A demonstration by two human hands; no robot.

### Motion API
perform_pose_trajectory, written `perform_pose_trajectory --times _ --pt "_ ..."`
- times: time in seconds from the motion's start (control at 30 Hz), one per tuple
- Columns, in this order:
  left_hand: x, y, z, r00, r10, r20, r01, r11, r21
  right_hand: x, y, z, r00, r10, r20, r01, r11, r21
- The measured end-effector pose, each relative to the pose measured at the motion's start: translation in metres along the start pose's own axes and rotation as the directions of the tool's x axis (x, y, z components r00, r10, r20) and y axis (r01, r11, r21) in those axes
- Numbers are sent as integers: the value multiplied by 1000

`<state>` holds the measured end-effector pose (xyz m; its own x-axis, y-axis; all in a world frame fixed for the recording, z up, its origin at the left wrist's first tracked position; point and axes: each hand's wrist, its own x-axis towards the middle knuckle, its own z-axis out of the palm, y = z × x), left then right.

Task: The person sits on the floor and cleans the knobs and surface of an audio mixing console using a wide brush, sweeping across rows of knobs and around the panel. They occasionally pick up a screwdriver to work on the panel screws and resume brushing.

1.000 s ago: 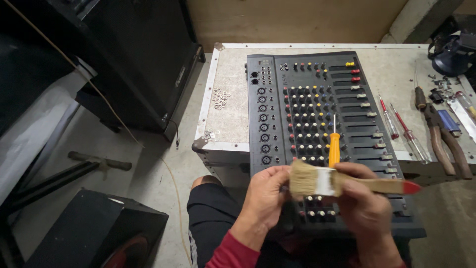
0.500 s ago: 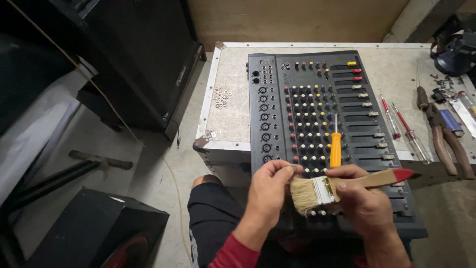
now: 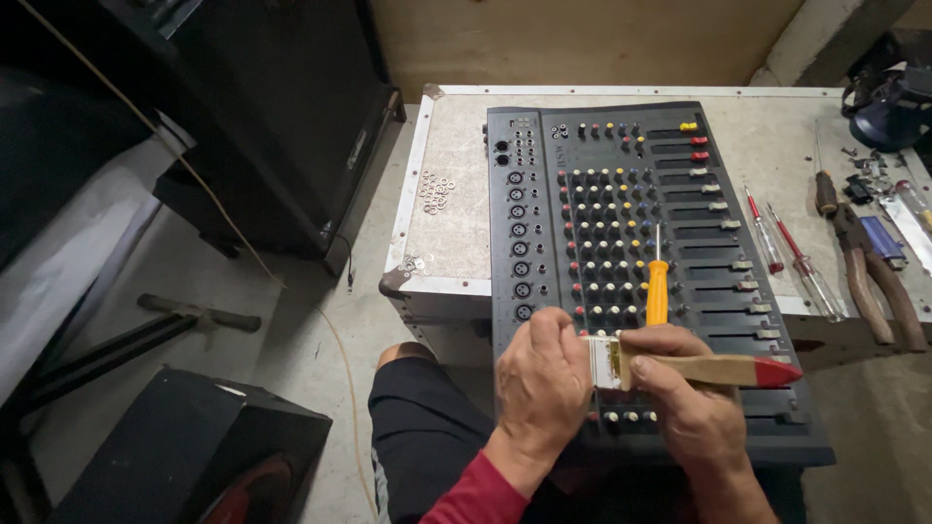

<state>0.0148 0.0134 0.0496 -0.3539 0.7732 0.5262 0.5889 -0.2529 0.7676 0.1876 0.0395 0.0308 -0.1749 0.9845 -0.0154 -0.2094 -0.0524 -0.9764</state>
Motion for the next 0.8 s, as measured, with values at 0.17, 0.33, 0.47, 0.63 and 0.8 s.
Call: perform_pose_trajectory --times 0.17,0.33,0.47,0.63,0.8 --pt "1 -2 0 988 -149 33 152 979 -137 1 -4 -1 997 0 82 15 983 -185" --pt "0 -2 2 972 -227 67 236 957 -171 2 -10 8 983 155 99 -123 954 -272" --pt "0 -6 4 939 -327 106 344 899 -272 3 -10 14 980 159 123 -120 953 -277" --pt "-3 -10 10 909 -384 162 416 821 -390 4 -9 10 980 174 92 -152 968 -201" --pt "-3 -15 10 858 -415 302 509 763 -398 5 -7 6 998 28 -49 -42 950 -309"
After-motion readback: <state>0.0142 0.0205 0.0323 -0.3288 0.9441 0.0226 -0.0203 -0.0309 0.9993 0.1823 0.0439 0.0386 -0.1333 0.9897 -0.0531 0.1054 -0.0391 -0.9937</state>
